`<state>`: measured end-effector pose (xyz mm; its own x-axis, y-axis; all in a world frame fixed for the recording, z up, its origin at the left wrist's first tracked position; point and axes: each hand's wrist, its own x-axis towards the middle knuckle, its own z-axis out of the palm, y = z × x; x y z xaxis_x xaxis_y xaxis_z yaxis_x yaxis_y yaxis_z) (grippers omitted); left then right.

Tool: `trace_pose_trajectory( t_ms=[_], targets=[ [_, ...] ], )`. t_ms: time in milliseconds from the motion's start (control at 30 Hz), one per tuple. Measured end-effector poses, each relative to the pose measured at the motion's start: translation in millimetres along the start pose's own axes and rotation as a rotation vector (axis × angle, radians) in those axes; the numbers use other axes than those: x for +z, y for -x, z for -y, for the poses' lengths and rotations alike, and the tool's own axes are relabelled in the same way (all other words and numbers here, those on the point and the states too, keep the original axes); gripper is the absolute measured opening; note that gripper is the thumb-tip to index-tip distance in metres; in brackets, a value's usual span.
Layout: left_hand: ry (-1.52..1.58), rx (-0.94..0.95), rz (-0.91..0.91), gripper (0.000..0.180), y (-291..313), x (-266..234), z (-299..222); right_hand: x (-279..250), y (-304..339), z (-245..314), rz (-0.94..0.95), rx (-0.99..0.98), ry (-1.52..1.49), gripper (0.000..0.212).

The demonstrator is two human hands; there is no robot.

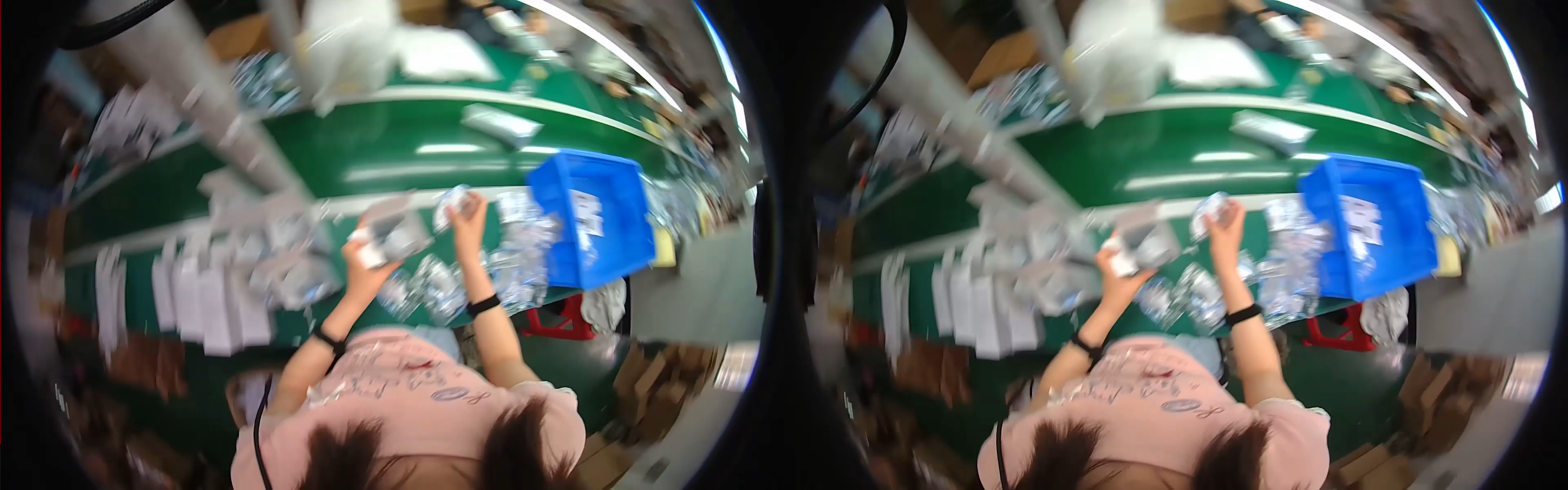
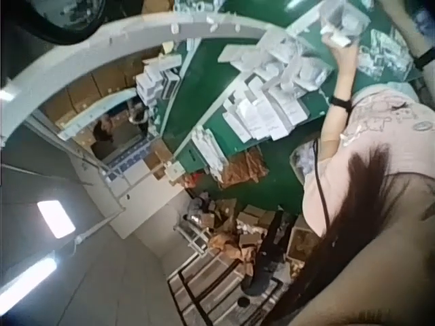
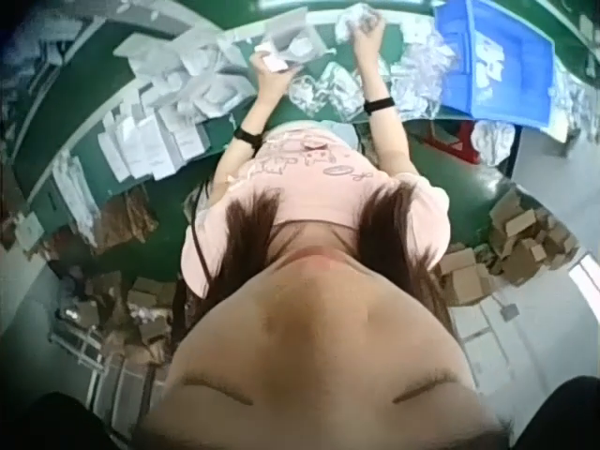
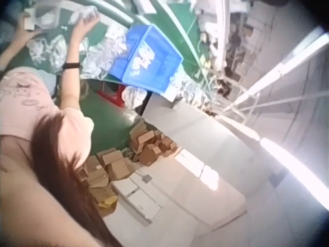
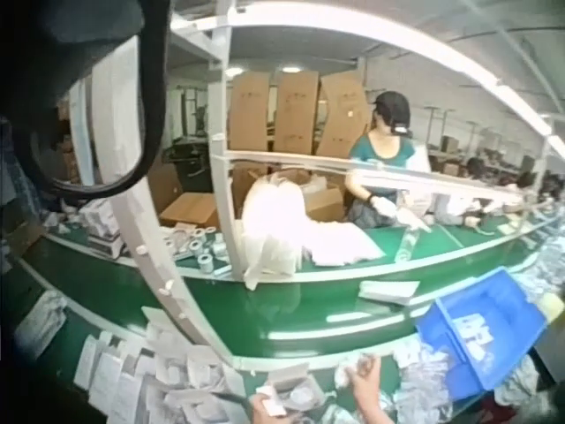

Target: The person packages items by hand, placing a wrapped device and a manual into a white box before folding it closed. They repeat this process for several boxes, occasionally moving materials aside to reach more components.

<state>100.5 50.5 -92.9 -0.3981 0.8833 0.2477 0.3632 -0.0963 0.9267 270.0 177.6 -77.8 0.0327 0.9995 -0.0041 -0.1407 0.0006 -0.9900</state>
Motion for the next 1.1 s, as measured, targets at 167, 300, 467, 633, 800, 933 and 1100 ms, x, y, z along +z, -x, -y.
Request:
trace_pose_trajectory(
  t_ms=[167,300,467,633,800,933,1100],
  targets=[
    [0.049,-0.014,-0.066,0.067,5.5,-14.2,-6.2,-1.1,36.6,38.8,0.167,-0.094,-0.253,0.059],
    [-0.269,0.053,0.089,0.032,-2.2,-28.8,-42.5,26.2,69.9,70.9,0.348,-0.296,0.093,0.042],
    [-0.098,-0.103,0.037,0.014,-11.6,-31.4,-39.2,51.4,72.2,60.8,0.563,-0.682,0.389,0.036],
    [0.21,-0.302,-0.051,0.01,-16.3,-30.9,-48.5,49.3,64.3,49.1,0.504,-0.792,0.438,0.028],
    [0.277,-0.334,-0.055,0.006,-17.7,-26.0,-51.1,42.1,68.4,52.2,0.613,-0.871,0.649,0.025],
    [0.255,-0.315,-0.106,0.005,-18.1,-30.8,-50.1,43.9,71.2,52.5,0.647,-0.953,0.78,0.026],
    [-0.072,-0.061,0.084,0.019,-15.1,-29.2,-42.0,42.6,78.3,47.9,0.661,-0.967,0.86,0.019]
  ],
)
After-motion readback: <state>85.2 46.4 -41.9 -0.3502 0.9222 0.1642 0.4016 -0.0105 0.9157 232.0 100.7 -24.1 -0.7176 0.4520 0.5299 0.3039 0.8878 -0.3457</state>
